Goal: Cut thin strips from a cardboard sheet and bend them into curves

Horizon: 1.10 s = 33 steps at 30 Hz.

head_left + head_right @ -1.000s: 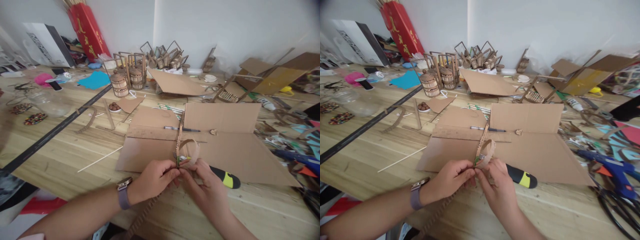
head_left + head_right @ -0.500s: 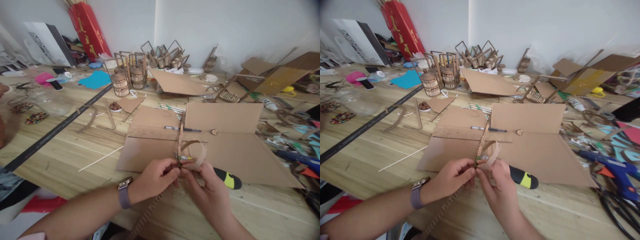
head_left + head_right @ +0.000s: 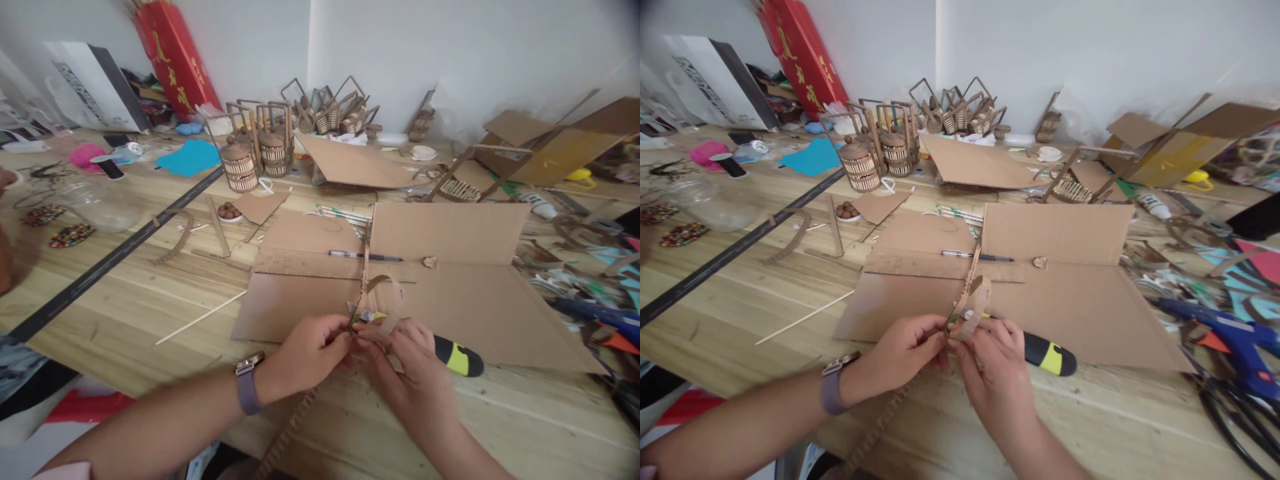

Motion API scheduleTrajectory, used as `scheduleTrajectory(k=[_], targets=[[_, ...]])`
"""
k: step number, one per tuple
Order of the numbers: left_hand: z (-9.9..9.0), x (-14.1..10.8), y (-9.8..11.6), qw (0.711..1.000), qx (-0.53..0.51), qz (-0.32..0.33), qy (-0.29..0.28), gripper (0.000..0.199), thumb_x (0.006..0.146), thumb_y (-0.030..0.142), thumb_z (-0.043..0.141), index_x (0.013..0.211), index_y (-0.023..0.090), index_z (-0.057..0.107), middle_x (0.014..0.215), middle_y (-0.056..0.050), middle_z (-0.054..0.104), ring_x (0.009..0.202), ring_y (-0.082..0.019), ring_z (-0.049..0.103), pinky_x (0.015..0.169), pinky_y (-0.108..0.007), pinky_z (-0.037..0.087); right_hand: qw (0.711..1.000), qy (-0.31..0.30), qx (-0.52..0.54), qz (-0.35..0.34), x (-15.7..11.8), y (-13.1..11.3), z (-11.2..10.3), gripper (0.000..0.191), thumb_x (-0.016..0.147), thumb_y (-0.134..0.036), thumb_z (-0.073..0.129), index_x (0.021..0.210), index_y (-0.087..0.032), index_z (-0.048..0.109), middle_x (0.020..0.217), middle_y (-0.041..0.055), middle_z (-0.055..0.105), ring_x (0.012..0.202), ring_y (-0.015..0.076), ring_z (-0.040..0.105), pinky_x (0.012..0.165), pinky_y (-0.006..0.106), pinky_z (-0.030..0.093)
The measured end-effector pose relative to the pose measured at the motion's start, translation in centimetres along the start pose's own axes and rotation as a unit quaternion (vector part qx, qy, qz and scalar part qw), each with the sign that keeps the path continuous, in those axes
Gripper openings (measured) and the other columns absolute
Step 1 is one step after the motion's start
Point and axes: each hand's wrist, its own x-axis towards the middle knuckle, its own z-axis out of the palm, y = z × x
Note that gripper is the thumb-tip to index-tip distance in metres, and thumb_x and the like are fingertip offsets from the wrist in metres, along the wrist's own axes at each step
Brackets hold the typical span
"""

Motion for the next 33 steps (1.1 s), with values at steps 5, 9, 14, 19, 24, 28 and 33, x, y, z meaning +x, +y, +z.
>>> scheduleTrajectory(k=[5, 9, 14, 19, 24, 28, 33], targets=[[-0.14, -0.06, 0.12, 1.0, 0.0, 0.015, -0.02, 0.026, 0.093, 0.025, 0.045, 0.101, 0.015, 0.068, 0.076, -0.004, 0.068, 0.064, -0.015, 0.062, 0.059, -0.023, 0.044, 0.997, -0.01, 0.038, 0.065, 0.17, 0.0, -0.31, 0.013, 0.094, -0.027, 0.054, 0.087, -0.027, 0.065, 0.08, -0.0005, 0.073, 0.074, 0.0174, 0.067, 0.067, 0.032, 0.048], [-0.12, -0.12, 0.11, 0.999, -0.021, 0.015, -0.024, 0.028, 0.094, 0.028, 0.047, 0.107, 0.014, 0.067, 0.078, -0.005, 0.069, 0.066, -0.016, 0.063, 0.06, -0.023, 0.046, 0.995, -0.012, 0.047, 0.089, 0.24, -0.2, -0.41, 0.013, 0.094, -0.03, 0.055, 0.088, -0.027, 0.065, 0.081, -0.0009, 0.073, 0.073, 0.017, 0.067, 0.065, 0.03, 0.048], [-0.05, 0.06, -0.28, 0.999, -0.041, -0.001, -0.017, 0.031, 0.096, 0.04, 0.049, 0.096, 0.014, 0.065, 0.074, -0.004, 0.067, 0.068, -0.017, 0.066, 0.063, -0.024, 0.049, 0.998, 0.004, 0.041, 0.041, 0.02, -0.13, 0.02, 0.009, 0.095, -0.028, 0.055, 0.091, -0.028, 0.063, 0.085, -0.0019, 0.072, 0.08, 0.0169, 0.067, 0.072, 0.032, 0.046], [-0.09, 0.02, -0.46, 1.0, -0.022, -0.002, -0.003, 0.03, 0.096, 0.041, 0.048, 0.086, 0.016, 0.06, 0.073, -0.004, 0.067, 0.068, -0.017, 0.066, 0.063, -0.024, 0.049, 1.0, 0.004, -0.015, 0.004, -0.38, 0.45, 0.44, 0.005, 0.092, -0.03, 0.061, 0.094, -0.027, 0.063, 0.096, 0.0007, 0.074, 0.09, 0.0198, 0.066, 0.082, 0.037, 0.042], [-0.22, -0.05, -0.37, 1.0, 0.002, 0.001, -0.018, 0.03, 0.097, 0.041, 0.046, 0.084, 0.017, 0.058, 0.072, -0.004, 0.069, 0.068, -0.017, 0.066, 0.064, -0.024, 0.049, 0.999, -0.004, 0.0, 0.035, -0.2, 0.35, 0.29, 0.008, 0.094, -0.027, 0.055, 0.097, -0.028, 0.063, 0.092, -0.0013, 0.075, 0.085, 0.0187, 0.068, 0.079, 0.036, 0.044], [-0.34, -0.07, -0.29, 0.999, 0.018, 0.025, -0.026, 0.029, 0.098, 0.039, 0.045, 0.084, 0.017, 0.057, 0.073, -0.004, 0.07, 0.069, -0.016, 0.067, 0.065, -0.023, 0.049, 0.998, -0.005, 0.011, 0.057, 0.04, 0.26, 0.03, 0.011, 0.095, -0.032, 0.053, 0.095, -0.028, 0.063, 0.089, -0.0016, 0.076, 0.083, 0.0196, 0.068, 0.073, 0.034, 0.047], [-0.34, -0.21, -0.12, 0.997, 0.028, 0.061, -0.039, 0.029, 0.098, 0.036, 0.045, 0.086, 0.015, 0.06, 0.075, -0.006, 0.071, 0.073, -0.017, 0.068, 0.068, -0.023, 0.048, 0.993, 0.017, 0.016, 0.112, -0.24, 0.71, -0.05, 0.016, 0.096, -0.037, 0.052, 0.095, -0.026, 0.064, 0.085, 0.0011, 0.075, 0.075, 0.0185, 0.068, 0.063, 0.03, 0.051]])
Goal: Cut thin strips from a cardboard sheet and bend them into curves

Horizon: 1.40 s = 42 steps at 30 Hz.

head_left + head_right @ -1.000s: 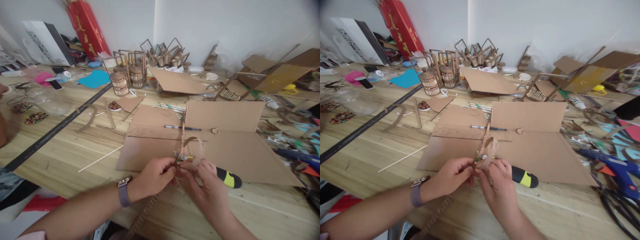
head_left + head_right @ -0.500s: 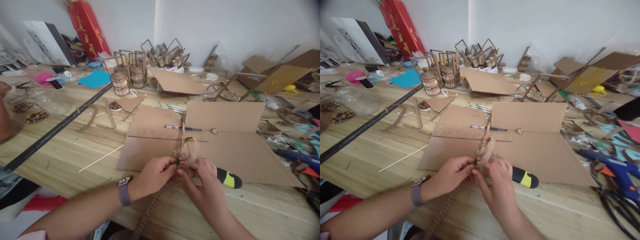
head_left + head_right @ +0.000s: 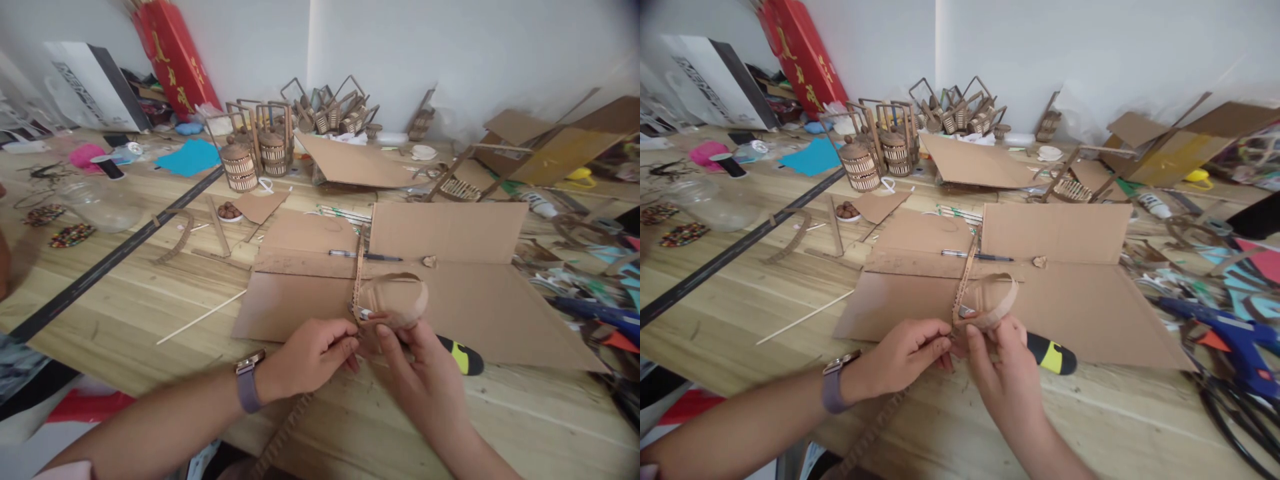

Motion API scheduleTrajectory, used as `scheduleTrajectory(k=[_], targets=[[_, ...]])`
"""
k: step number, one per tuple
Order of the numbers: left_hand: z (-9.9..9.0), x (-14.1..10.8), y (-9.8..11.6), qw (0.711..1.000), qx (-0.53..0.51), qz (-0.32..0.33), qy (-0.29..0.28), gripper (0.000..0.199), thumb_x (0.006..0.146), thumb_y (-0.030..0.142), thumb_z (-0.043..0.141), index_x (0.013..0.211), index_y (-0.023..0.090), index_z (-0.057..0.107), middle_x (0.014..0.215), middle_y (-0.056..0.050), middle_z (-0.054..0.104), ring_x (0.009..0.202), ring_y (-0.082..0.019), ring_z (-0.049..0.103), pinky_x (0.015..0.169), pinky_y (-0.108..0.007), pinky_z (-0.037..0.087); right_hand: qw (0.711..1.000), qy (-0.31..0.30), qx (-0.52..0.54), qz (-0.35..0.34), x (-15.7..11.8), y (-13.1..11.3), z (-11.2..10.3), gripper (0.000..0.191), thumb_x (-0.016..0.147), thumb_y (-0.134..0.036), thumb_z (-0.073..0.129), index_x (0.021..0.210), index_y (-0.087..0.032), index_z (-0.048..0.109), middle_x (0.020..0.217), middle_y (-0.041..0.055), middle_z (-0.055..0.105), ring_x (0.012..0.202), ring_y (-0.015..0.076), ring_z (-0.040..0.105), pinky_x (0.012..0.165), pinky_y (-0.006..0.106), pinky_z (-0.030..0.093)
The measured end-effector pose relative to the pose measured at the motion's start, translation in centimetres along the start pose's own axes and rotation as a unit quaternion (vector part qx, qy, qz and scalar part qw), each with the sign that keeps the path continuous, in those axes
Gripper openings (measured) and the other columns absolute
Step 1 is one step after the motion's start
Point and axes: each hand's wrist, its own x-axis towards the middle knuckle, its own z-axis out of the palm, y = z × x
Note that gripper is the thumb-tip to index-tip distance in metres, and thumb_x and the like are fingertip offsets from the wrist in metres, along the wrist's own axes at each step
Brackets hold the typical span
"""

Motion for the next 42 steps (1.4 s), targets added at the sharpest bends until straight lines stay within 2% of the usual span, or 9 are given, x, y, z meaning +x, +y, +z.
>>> scheduleTrajectory(k=[3, 8, 13, 19, 29, 35, 39, 42], targets=[[0.09, 0.0, 0.01, 1.0, -0.025, -0.013, -0.002, 0.029, 0.098, 0.037, 0.047, 0.089, 0.014, 0.062, 0.078, -0.007, 0.071, 0.074, -0.018, 0.068, 0.068, -0.024, 0.049, 1.0, 0.001, -0.005, -0.006, -0.11, -0.02, -0.03, 0.014, 0.096, -0.036, 0.053, 0.097, -0.027, 0.064, 0.088, 0.0009, 0.075, 0.079, 0.0182, 0.068, 0.066, 0.029, 0.051], [0.22, 0.24, -0.18, 0.994, -0.101, -0.043, 0.004, 0.029, 0.093, 0.042, 0.056, 0.098, 0.014, 0.063, 0.085, -0.006, 0.069, 0.077, -0.017, 0.067, 0.066, -0.023, 0.05, 0.995, 0.003, -0.017, -0.099, -0.02, -0.79, 0.01, 0.008, 0.096, -0.029, 0.052, 0.093, -0.028, 0.06, 0.091, -0.0006, 0.074, 0.087, 0.0186, 0.068, 0.077, 0.033, 0.047], [0.16, 0.36, -0.45, 0.995, -0.085, -0.057, 0.02, 0.033, 0.095, 0.045, 0.051, 0.093, 0.014, 0.063, 0.082, -0.006, 0.068, 0.077, -0.019, 0.068, 0.068, -0.026, 0.052, 0.989, -0.014, -0.045, -0.142, 0.01, -0.51, 0.38, 0.005, 0.095, -0.027, 0.057, 0.099, -0.025, 0.059, 0.097, 0.0017, 0.076, 0.089, 0.0187, 0.069, 0.084, 0.037, 0.042], [0.1, 0.3, -0.52, 0.996, -0.074, -0.053, 0.006, 0.034, 0.096, 0.045, 0.05, 0.094, 0.014, 0.063, 0.08, -0.007, 0.069, 0.075, -0.019, 0.069, 0.068, -0.027, 0.053, 0.99, -0.025, -0.042, -0.135, -0.04, -0.22, 0.35, 0.009, 0.096, -0.024, 0.054, 0.102, -0.025, 0.061, 0.097, 0.0006, 0.077, 0.094, 0.0178, 0.071, 0.089, 0.037, 0.04], [-0.02, 0.14, -0.03, 0.998, -0.034, -0.051, -0.006, 0.026, 0.096, 0.033, 0.048, 0.088, 0.014, 0.064, 0.08, -0.006, 0.072, 0.076, -0.018, 0.07, 0.067, -0.024, 0.051, 0.996, -0.024, -0.044, -0.073, 0.16, -0.48, -0.31, 0.016, 0.096, -0.031, 0.051, 0.093, -0.027, 0.066, 0.09, 0.0018, 0.077, 0.086, 0.0219, 0.071, 0.077, 0.038, 0.05], [0.03, 0.16, -0.15, 0.998, -0.045, -0.034, -0.009, 0.032, 0.098, 0.041, 0.048, 0.096, 0.014, 0.064, 0.088, -0.006, 0.071, 0.08, -0.018, 0.068, 0.069, -0.024, 0.05, 0.991, -0.007, -0.043, -0.129, 0.03, -0.92, -0.13, 0.011, 0.096, -0.027, 0.053, 0.092, -0.026, 0.063, 0.091, 0.0014, 0.078, 0.087, 0.0208, 0.072, 0.08, 0.038, 0.046], [-0.03, 0.16, -0.21, 0.999, 0.008, -0.03, 0.008, 0.03, 0.099, 0.036, 0.045, 0.089, 0.015, 0.063, 0.083, -0.005, 0.071, 0.077, -0.016, 0.067, 0.067, -0.022, 0.048, 0.987, -0.018, -0.045, -0.153, -0.07, -0.84, 0.09, 0.006, 0.094, -0.026, 0.058, 0.098, -0.025, 0.062, 0.093, 0.0011, 0.078, 0.092, 0.0201, 0.071, 0.087, 0.038, 0.042], [-0.01, 0.19, -0.34, 0.999, 0.006, -0.032, 0.012, 0.03, 0.099, 0.036, 0.046, 0.085, 0.015, 0.062, 0.082, -0.005, 0.07, 0.076, -0.017, 0.067, 0.066, -0.023, 0.048, 0.986, -0.018, -0.056, -0.157, -0.14, -0.64, 0.24, 0.007, 0.093, -0.026, 0.06, 0.1, -0.024, 0.062, 0.094, 0.0012, 0.078, 0.094, 0.0197, 0.071, 0.091, 0.038, 0.039]])
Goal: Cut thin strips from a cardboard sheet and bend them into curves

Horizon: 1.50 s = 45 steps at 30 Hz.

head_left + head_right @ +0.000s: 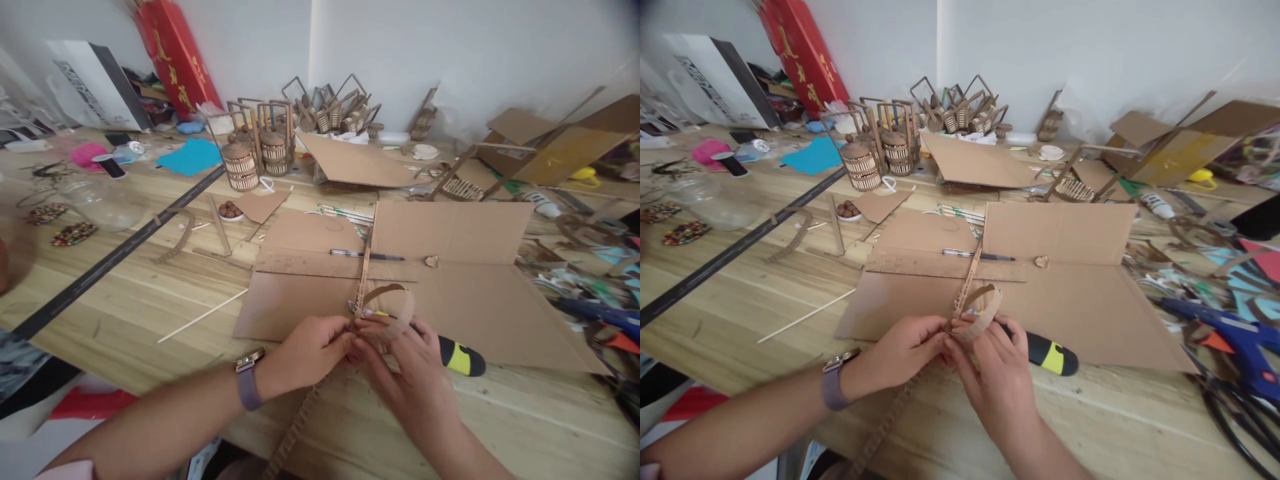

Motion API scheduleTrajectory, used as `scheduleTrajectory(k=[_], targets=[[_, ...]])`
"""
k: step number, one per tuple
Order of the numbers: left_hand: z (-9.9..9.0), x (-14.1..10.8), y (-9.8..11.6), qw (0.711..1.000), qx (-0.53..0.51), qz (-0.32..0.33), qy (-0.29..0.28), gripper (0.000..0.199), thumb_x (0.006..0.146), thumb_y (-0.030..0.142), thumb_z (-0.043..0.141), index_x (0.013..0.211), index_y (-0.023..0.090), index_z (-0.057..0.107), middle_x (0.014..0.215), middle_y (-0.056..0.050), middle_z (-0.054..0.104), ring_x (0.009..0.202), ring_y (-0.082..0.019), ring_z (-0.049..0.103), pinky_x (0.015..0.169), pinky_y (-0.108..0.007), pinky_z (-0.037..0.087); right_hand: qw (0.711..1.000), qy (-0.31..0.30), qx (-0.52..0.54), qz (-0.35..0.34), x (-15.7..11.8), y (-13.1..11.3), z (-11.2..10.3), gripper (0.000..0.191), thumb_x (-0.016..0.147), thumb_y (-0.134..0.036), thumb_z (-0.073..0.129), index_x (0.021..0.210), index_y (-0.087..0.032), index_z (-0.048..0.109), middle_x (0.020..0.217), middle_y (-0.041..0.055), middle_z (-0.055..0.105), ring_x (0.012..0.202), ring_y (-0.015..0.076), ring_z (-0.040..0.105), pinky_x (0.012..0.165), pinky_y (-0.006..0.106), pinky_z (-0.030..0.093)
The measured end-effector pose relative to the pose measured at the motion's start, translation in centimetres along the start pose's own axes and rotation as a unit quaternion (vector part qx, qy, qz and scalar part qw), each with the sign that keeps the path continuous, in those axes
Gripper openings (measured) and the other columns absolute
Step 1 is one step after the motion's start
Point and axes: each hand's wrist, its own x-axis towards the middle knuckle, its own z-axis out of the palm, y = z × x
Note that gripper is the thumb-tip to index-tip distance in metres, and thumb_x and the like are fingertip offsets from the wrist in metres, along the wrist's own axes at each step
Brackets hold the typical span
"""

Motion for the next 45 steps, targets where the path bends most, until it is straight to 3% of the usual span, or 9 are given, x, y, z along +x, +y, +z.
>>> scheduleTrajectory(k=[4, 10, 15, 20, 25, 29, 39, 45], targets=[[0.19, 0.07, -0.15, 0.999, -0.043, -0.004, -0.007, 0.032, 0.098, 0.04, 0.048, 0.086, 0.014, 0.063, 0.084, -0.007, 0.071, 0.078, -0.017, 0.068, 0.069, -0.024, 0.051, 1.0, -0.006, 0.012, 0.019, -0.08, 0.08, 0.07, 0.009, 0.095, -0.024, 0.055, 0.099, -0.025, 0.063, 0.097, 0.001, 0.078, 0.092, 0.0182, 0.072, 0.09, 0.038, 0.041], [0.0, 0.0, -0.02, 0.999, -0.029, 0.017, -0.025, 0.037, 0.099, 0.042, 0.044, 0.084, 0.014, 0.062, 0.083, -0.008, 0.072, 0.078, -0.018, 0.07, 0.071, -0.025, 0.052, 0.998, 0.005, 0.02, 0.063, 0.01, 0.06, -0.28, 0.012, 0.095, -0.031, 0.053, 0.092, -0.027, 0.065, 0.09, 0.0009, 0.078, 0.087, 0.0216, 0.072, 0.083, 0.039, 0.05], [-0.22, -0.13, 0.39, 0.998, -0.023, 0.018, -0.049, 0.037, 0.099, 0.044, 0.044, 0.092, 0.014, 0.064, 0.09, -0.01, 0.073, 0.083, -0.02, 0.07, 0.073, -0.026, 0.053, 0.988, 0.001, 0.045, 0.145, 0.02, 0.04, -0.59, 0.021, 0.096, -0.038, 0.051, 0.09, -0.027, 0.066, 0.089, 0.0033, 0.078, 0.088, 0.0229, 0.072, 0.071, 0.036, 0.053], [-0.1, 0.02, 0.46, 0.998, -0.052, 0.005, -0.037, 0.032, 0.099, 0.042, 0.047, 0.097, 0.014, 0.064, 0.09, -0.007, 0.072, 0.084, -0.019, 0.069, 0.073, -0.025, 0.052, 0.995, 0.004, 0.031, 0.092, 0.02, -0.1, -0.5, 0.021, 0.097, -0.035, 0.049, 0.089, -0.026, 0.067, 0.091, 0.0027, 0.077, 0.089, 0.0217, 0.072, 0.079, 0.037, 0.052], [-0.18, 0.12, 0.15, 1.0, 0.013, 0.006, -0.013, 0.032, 0.099, 0.038, 0.045, 0.087, 0.014, 0.063, 0.086, -0.006, 0.071, 0.081, -0.019, 0.067, 0.072, -0.026, 0.05, 0.998, -0.001, 0.028, 0.053, 0.01, 0.19, 0.03, 0.01, 0.094, -0.035, 0.057, 0.096, -0.027, 0.063, 0.094, 0.0013, 0.078, 0.088, 0.0211, 0.072, 0.085, 0.04, 0.048], [-0.03, 0.03, 0.06, 0.999, -0.033, 0.012, -0.02, 0.031, 0.099, 0.039, 0.046, 0.09, 0.015, 0.062, 0.086, -0.006, 0.071, 0.08, -0.018, 0.068, 0.072, -0.025, 0.052, 0.999, -0.002, 0.029, 0.039, 0.04, 0.32, 0.09, 0.009, 0.094, -0.029, 0.056, 0.097, -0.027, 0.064, 0.095, 0.0, 0.078, 0.09, 0.0193, 0.072, 0.089, 0.04, 0.046], [-0.09, -0.17, 0.36, 0.998, -0.021, 0.018, -0.053, 0.034, 0.1, 0.037, 0.041, 0.089, 0.013, 0.063, 0.09, -0.012, 0.075, 0.083, -0.022, 0.072, 0.073, -0.027, 0.053, 0.996, 0.017, 0.027, 0.085, 0.04, 0.16, -0.39, 0.015, 0.096, -0.033, 0.052, 0.095, -0.027, 0.065, 0.089, 0.0017, 0.078, 0.088, 0.0213, 0.071, 0.081, 0.038, 0.052], [-0.22, -0.28, 0.68, 0.997, -0.009, 0.017, -0.075, 0.032, 0.1, 0.033, 0.04, 0.088, 0.013, 0.063, 0.09, -0.012, 0.076, 0.084, -0.021, 0.072, 0.075, -0.027, 0.052, 0.981, 0.02, 0.065, 0.18, -0.06, 0.17, -0.55, 0.015, 0.095, -0.035, 0.053, 0.094, -0.026, 0.065, 0.083, 0.0015, 0.076, 0.078, 0.0196, 0.07, 0.061, 0.03, 0.053]])
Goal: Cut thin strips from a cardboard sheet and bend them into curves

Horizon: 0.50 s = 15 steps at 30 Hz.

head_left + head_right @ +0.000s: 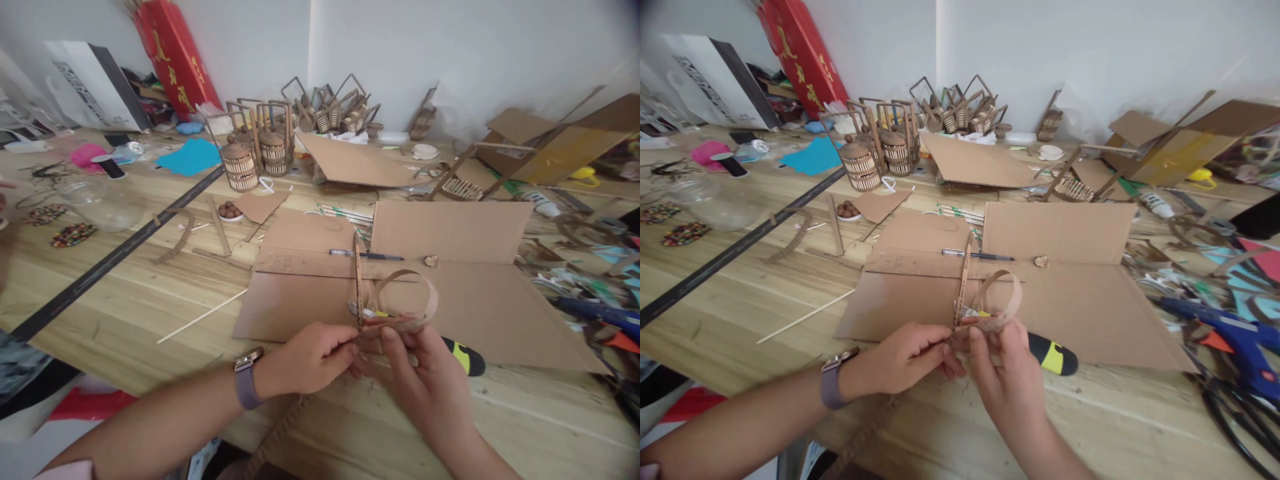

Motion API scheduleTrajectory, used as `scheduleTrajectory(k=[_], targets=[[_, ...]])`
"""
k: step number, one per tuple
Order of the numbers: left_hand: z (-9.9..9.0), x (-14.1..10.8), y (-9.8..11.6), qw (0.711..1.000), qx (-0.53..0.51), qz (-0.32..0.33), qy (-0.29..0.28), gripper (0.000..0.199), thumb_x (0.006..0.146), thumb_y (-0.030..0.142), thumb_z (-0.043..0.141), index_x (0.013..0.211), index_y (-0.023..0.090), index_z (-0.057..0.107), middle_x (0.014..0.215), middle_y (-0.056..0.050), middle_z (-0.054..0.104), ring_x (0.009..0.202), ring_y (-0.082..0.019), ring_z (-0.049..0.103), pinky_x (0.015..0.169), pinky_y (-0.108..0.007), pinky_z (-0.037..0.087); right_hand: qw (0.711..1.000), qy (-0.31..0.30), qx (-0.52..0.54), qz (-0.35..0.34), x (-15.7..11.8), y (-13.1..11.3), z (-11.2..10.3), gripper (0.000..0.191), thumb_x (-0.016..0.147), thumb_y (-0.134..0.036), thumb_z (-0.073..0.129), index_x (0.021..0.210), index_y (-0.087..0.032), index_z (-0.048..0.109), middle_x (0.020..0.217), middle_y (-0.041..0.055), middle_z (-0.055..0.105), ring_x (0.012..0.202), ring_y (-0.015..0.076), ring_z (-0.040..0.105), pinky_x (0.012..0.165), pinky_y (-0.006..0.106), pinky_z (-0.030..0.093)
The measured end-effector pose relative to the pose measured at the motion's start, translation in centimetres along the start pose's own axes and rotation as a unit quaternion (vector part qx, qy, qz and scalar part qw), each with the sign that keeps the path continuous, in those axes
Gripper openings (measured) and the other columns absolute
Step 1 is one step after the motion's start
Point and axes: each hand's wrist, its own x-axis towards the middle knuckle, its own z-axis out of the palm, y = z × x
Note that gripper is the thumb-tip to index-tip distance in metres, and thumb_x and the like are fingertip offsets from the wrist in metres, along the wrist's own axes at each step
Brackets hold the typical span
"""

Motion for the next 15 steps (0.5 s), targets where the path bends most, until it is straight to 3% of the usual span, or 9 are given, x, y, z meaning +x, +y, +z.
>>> scheduleTrajectory(k=[7, 11, 15], targets=[[0.08, 0.22, -0.31, 0.999, -0.037, -0.005, 0.036, 0.038, 0.096, 0.048, 0.05, 0.096, 0.012, 0.063, 0.085, -0.008, 0.072, 0.077, -0.02, 0.069, 0.066, -0.025, 0.051, 0.998, 0.0, 0.0, -0.069, -0.02, -0.46, 0.09, 0.011, 0.095, -0.031, 0.054, 0.094, -0.028, 0.065, 0.09, 0.0006, 0.077, 0.089, 0.0193, 0.07, 0.072, 0.03, 0.053], [-0.01, 0.45, -0.67, 0.998, -0.021, -0.005, 0.055, 0.039, 0.099, 0.045, 0.043, 0.087, 0.013, 0.061, 0.084, -0.008, 0.071, 0.078, -0.019, 0.069, 0.069, -0.025, 0.052, 0.988, -0.012, -0.035, -0.147, 0.14, -0.24, 0.34, 0.008, 0.094, -0.03, 0.056, 0.093, -0.026, 0.063, 0.092, 0.0013, 0.077, 0.088, 0.0207, 0.071, 0.082, 0.037, 0.049], [0.12, 0.4, -0.7, 0.998, -0.038, -0.013, 0.053, 0.037, 0.099, 0.045, 0.043, 0.088, 0.014, 0.06, 0.083, -0.008, 0.07, 0.077, -0.02, 0.069, 0.07, -0.027, 0.053, 0.985, -0.021, -0.042, -0.165, 0.21, 0.02, 0.48, 0.005, 0.094, -0.023, 0.055, 0.094, -0.026, 0.06, 0.093, 0.0003, 0.077, 0.088, 0.0193, 0.072, 0.086, 0.038, 0.045]])
